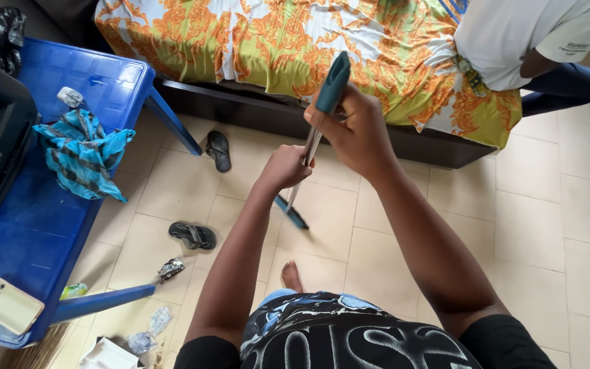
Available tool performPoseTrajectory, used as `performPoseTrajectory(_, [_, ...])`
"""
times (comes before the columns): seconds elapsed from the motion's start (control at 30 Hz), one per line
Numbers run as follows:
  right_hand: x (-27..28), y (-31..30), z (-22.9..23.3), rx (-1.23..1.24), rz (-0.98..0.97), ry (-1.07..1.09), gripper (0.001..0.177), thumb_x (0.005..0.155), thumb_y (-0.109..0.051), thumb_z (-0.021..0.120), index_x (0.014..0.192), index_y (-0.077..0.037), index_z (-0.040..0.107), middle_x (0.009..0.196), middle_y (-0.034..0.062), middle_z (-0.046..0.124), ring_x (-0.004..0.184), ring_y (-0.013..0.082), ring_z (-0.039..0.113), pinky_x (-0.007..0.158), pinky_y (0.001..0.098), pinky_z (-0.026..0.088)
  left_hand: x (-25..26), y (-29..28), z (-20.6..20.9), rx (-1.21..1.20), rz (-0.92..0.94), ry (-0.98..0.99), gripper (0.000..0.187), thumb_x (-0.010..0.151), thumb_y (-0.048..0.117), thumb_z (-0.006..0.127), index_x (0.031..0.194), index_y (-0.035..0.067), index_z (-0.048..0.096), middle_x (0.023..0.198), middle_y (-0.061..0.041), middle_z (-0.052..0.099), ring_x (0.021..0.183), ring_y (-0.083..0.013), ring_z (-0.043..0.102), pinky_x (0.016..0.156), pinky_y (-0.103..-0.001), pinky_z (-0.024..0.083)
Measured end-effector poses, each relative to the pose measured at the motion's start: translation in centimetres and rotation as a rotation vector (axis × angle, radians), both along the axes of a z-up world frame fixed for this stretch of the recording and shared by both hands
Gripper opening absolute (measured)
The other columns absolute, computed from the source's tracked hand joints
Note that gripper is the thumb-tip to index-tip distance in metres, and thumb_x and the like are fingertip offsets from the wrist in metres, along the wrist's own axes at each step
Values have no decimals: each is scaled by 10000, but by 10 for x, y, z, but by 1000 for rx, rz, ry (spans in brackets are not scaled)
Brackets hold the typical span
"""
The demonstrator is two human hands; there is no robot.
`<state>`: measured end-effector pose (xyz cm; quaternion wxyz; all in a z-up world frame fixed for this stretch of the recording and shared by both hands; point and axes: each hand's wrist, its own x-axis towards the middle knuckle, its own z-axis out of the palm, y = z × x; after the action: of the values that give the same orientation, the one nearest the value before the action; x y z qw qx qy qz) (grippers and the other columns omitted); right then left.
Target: Assembling a broom by attaching the handle to the brush head.
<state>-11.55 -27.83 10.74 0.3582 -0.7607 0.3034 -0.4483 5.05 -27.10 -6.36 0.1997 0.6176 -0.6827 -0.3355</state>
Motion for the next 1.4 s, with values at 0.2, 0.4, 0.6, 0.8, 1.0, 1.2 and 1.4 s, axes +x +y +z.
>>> performPoseTrajectory(0.2, [10, -3, 4, 170, 1, -53, 167, 1013, -149, 737, 1071, -32, 632, 927, 18, 710, 792, 74, 655, 642, 250, 567, 16, 7, 12, 41, -21, -43, 93, 730, 162, 699, 805, 134, 746, 820, -101, 747, 831, -312, 717, 790, -411, 563])
performPoseTrajectory(0.4, [16, 0, 2, 220, 11, -83, 141, 1037, -151, 699, 1095, -44, 627, 957, 32, 725, 879, 74, 707, 654, 240, 596, 29, 14, 20, 65, -40, -79, 86, 715, 148, 693, 781, 133, 746, 825, -96, 750, 826, -314, 715, 786, -410, 562])
performPoseTrajectory(0.6, [10, 7, 11, 242, 38, -125, 125, 1055, -126, 669, 1120, -43, 604, 1000, 46, 730, 919, 91, 727, 686, 241, 609, 33, 17, 29, 36, -66, -117, 106, 697, 133, 700, 794, 134, 745, 843, -108, 748, 839, -331, 711, 793, -425, 559])
performPoseTrajectory(0.8, [4, 12, 30, 221, 66, -144, 126, 1055, -115, 669, 1130, -44, 596, 1014, 35, 715, 975, 102, 727, 716, 251, 609, 28, 10, 38, 30, -29, -100, 114, 708, 132, 707, 814, 129, 749, 852, -116, 751, 844, -336, 718, 798, -429, 564])
performPoseTrajectory(1.0, [-1, 4, 27, -47, 113, -52, 138, 1066, -55, 735, 1106, -6, 612, 1019, 59, 706, 984, 116, 692, 860, 303, 609, 13, -3, 38, -23, 61, -59, 133, 727, 138, 719, 855, 134, 755, 852, -126, 742, 840, -346, 710, 787, -434, 562])
performPoseTrajectory(1.2, [2, -6, 37, 61, 213, -9, 133, 1013, -33, 702, 1085, 13, 599, 972, 37, 694, 941, 91, 723, 862, 288, 656, 0, -33, -6, -107, 47, -66, 151, 767, 203, 766, 867, 95, 730, 848, -133, 731, 851, -354, 703, 767, -458, 555])
performPoseTrajectory(1.4, [1, -25, 26, -93, 143, 205, 214, 927, -92, 784, 1006, -19, 599, 839, 93, 631, 741, 191, 682, 687, 322, 573, -22, -52, 0, -280, 44, 163, 234, 859, 182, 718, 1076, 97, 697, 1046, -146, 712, 991, -355, 683, 793, -447, 539])
